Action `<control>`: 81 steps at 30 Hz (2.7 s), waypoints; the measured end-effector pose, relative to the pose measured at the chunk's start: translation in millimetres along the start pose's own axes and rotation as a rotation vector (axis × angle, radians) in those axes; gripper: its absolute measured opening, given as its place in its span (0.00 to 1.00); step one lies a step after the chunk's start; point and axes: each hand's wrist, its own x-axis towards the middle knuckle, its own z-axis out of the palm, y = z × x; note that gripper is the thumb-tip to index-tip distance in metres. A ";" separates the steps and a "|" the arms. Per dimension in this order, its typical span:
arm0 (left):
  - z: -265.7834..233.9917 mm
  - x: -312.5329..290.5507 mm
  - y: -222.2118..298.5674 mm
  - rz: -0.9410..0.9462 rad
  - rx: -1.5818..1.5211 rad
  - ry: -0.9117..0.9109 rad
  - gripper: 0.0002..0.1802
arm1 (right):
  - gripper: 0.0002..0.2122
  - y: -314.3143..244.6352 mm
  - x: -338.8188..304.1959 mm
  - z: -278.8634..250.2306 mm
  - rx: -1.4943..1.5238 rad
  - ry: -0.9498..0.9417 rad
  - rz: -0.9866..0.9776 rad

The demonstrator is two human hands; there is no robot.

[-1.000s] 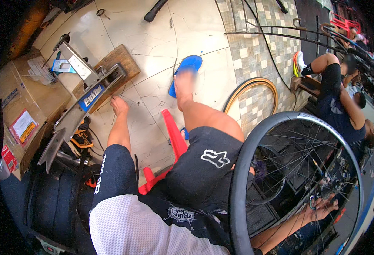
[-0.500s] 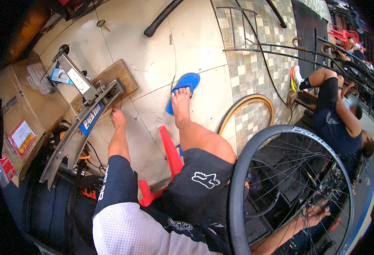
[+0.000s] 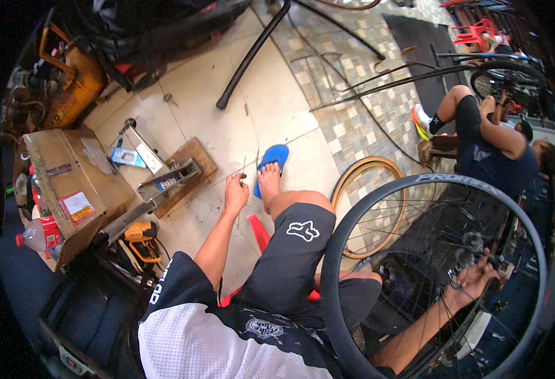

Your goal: The person threads and secures spokes into a bicycle wheel rim, working one spoke at a time. The person rotates the wheel to access different spoke holes and continues lacing the spokes around the hub.

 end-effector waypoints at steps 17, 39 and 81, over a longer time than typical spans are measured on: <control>-189.0 -201.4 423.6 0.831 -0.640 -0.230 0.15 | 0.18 13.9 -16.0 82.1 0.083 0.072 -0.062; -194.6 -450.7 426.5 1.528 -0.205 -0.006 0.40 | 0.17 -19.2 8.6 121.8 0.083 0.077 -0.504; -254.1 -472.7 400.0 1.464 -0.229 0.047 0.31 | 0.11 -48.3 -79.1 124.1 -0.005 -0.218 -0.394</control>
